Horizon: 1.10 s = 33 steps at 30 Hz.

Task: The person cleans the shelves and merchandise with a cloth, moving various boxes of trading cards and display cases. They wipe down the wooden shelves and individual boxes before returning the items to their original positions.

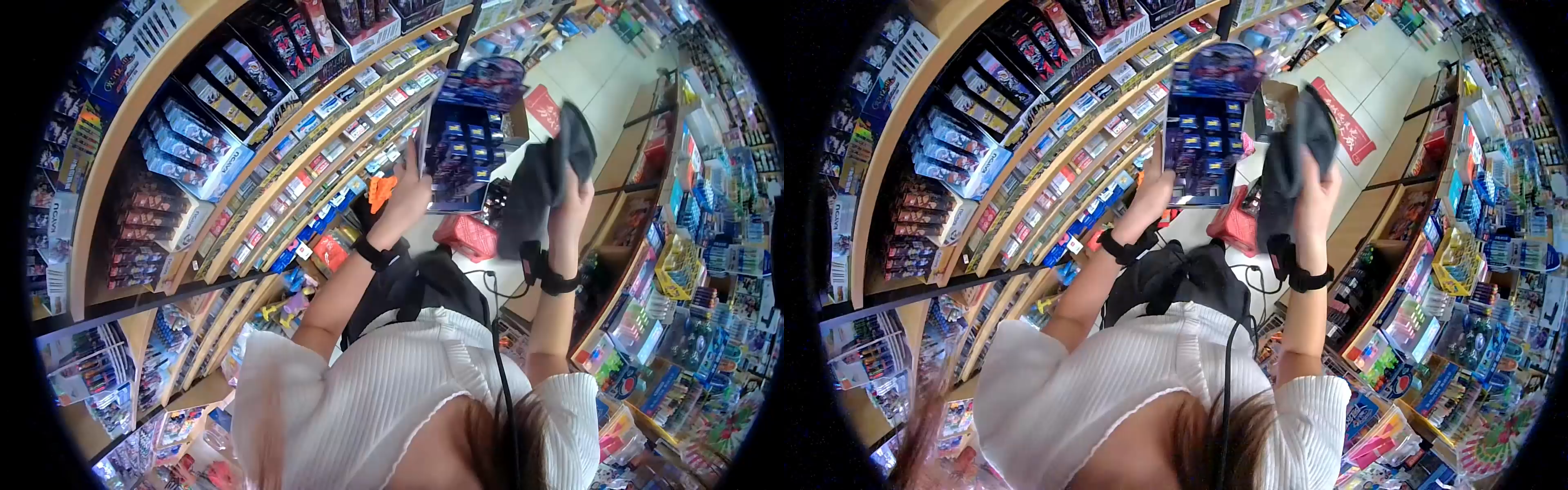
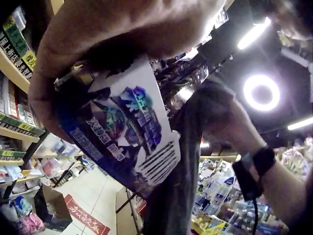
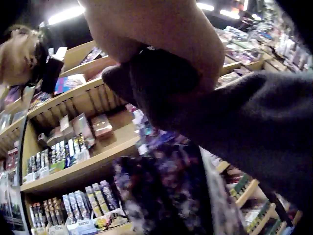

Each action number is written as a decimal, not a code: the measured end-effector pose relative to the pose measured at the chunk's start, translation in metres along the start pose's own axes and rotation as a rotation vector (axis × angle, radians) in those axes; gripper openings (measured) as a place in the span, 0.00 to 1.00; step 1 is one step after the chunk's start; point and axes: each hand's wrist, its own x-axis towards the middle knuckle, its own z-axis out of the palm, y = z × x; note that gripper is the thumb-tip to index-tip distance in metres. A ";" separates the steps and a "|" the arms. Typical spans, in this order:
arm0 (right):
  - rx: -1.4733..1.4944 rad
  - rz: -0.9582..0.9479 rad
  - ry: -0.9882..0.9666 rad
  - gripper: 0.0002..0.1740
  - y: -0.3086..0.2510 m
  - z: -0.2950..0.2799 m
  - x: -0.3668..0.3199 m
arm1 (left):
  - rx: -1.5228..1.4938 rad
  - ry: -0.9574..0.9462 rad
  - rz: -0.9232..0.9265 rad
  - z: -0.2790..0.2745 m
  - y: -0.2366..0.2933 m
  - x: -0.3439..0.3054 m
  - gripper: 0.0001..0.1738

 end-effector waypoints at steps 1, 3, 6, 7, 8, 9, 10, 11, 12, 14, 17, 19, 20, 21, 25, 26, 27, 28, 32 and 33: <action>-0.242 -0.080 -0.032 0.14 0.002 0.009 0.002 | 0.093 0.045 -0.063 0.002 0.013 -0.004 0.40; -0.757 -0.530 -0.327 0.15 -0.017 0.048 0.007 | 0.200 0.053 -0.007 0.014 -0.014 0.007 0.40; -1.009 -0.507 -0.181 0.18 -0.015 0.058 0.011 | 0.297 0.071 0.288 0.024 -0.018 0.002 0.42; -0.991 -0.485 -0.137 0.17 -0.014 0.053 0.015 | 0.267 0.082 0.186 0.025 -0.010 0.000 0.43; -0.977 -0.438 -0.120 0.17 -0.014 0.046 0.019 | 0.247 0.065 0.166 0.025 -0.009 0.001 0.42; -0.962 -0.389 -0.101 0.16 -0.013 0.039 0.023 | 0.228 0.046 0.145 0.025 -0.009 0.002 0.40; -0.982 -0.416 -0.069 0.15 -0.011 0.031 0.027 | 0.232 0.045 0.146 0.026 -0.013 0.006 0.40; -0.992 -0.397 -0.035 0.14 -0.015 0.023 0.029 | 0.191 0.060 0.165 0.029 -0.022 0.014 0.38; -0.975 -0.349 -0.005 0.14 -0.013 0.011 0.034 | 0.151 0.073 0.184 0.032 -0.026 0.019 0.36; -1.057 -0.349 0.058 0.15 0.005 -0.018 0.046 | -0.200 0.000 0.086 0.038 -0.006 0.018 0.33; -0.782 0.032 -0.001 0.14 0.052 -0.065 0.062 | -0.593 -0.008 -0.065 0.047 0.025 0.018 0.26; -0.188 0.298 0.170 0.16 0.072 -0.063 0.062 | -0.706 -0.009 -0.175 0.051 0.045 0.018 0.09; 0.095 0.487 0.079 0.16 0.074 -0.058 0.059 | -0.721 -0.057 -0.183 0.053 0.051 0.022 0.08; 0.381 0.668 -0.019 0.17 0.078 -0.058 0.059 | -0.719 -0.059 -0.180 0.056 0.053 0.026 0.08; 0.822 0.863 -0.200 0.21 0.106 -0.052 0.036 | -0.686 -0.159 -0.153 0.058 0.060 0.036 0.11; 0.743 0.829 -0.217 0.21 0.097 -0.052 0.036 | -0.693 -0.229 -0.176 0.054 0.058 0.041 0.12; 0.659 0.798 -0.234 0.21 0.075 -0.051 0.035 | -0.704 -0.298 -0.201 0.053 0.054 0.047 0.13; 0.138 0.840 0.082 0.21 0.027 -0.017 0.033 | -0.708 -0.293 -0.202 0.054 0.051 0.050 0.13; 0.381 0.805 -0.057 0.19 0.076 -0.058 0.068 | -0.517 -0.314 -0.174 0.062 0.038 0.057 0.15; 0.448 0.781 -0.135 0.20 0.076 -0.063 0.073 | -0.500 -0.284 -0.124 0.065 0.042 0.058 0.15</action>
